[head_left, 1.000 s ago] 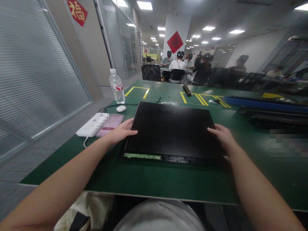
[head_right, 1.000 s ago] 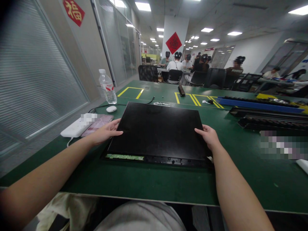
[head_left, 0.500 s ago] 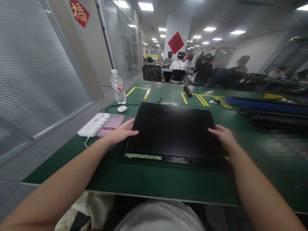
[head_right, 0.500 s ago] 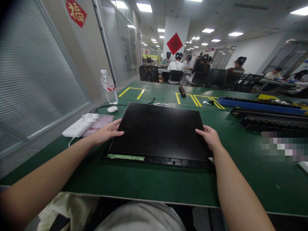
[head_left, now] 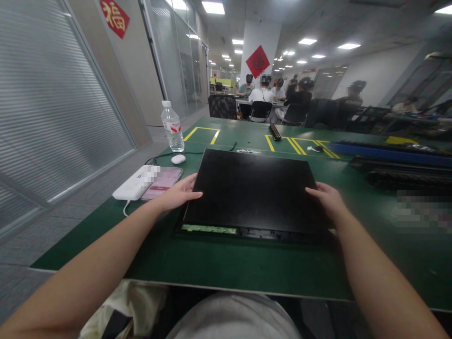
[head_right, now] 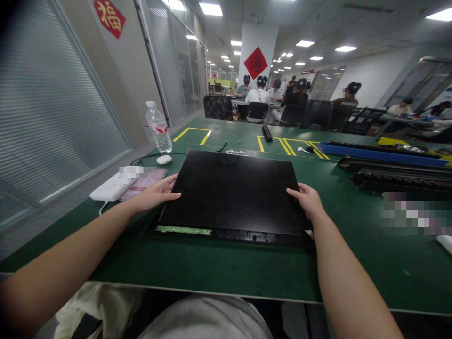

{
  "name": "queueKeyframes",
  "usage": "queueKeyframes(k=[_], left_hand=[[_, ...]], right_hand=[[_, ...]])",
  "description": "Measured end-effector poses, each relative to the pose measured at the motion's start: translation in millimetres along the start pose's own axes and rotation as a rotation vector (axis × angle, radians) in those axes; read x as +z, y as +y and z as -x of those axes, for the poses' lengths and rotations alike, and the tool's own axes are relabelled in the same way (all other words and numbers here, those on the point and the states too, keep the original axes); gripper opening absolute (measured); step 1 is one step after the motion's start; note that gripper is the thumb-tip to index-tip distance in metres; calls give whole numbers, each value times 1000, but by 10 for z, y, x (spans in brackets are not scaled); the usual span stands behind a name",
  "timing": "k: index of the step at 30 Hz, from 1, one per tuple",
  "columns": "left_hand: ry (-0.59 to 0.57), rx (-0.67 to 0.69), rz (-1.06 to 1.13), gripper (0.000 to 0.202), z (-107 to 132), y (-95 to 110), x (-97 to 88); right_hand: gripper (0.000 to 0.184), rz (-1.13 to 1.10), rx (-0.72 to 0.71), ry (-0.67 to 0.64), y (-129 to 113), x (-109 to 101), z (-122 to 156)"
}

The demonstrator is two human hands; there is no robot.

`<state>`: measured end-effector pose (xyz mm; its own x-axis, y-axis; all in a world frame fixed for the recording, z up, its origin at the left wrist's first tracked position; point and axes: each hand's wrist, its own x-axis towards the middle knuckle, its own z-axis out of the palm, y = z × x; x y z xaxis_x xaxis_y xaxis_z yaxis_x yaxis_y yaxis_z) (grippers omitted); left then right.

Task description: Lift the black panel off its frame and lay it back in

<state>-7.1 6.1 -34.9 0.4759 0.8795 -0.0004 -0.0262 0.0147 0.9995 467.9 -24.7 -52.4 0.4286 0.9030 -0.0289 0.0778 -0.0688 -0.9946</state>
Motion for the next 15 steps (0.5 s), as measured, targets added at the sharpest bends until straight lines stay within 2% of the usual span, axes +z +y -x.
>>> queueKeyframes(k=[15], left_hand=[[9,23,-43,84,-4,-24,-12]], right_hand=[[27,26,-43,18,-35,-11,15]])
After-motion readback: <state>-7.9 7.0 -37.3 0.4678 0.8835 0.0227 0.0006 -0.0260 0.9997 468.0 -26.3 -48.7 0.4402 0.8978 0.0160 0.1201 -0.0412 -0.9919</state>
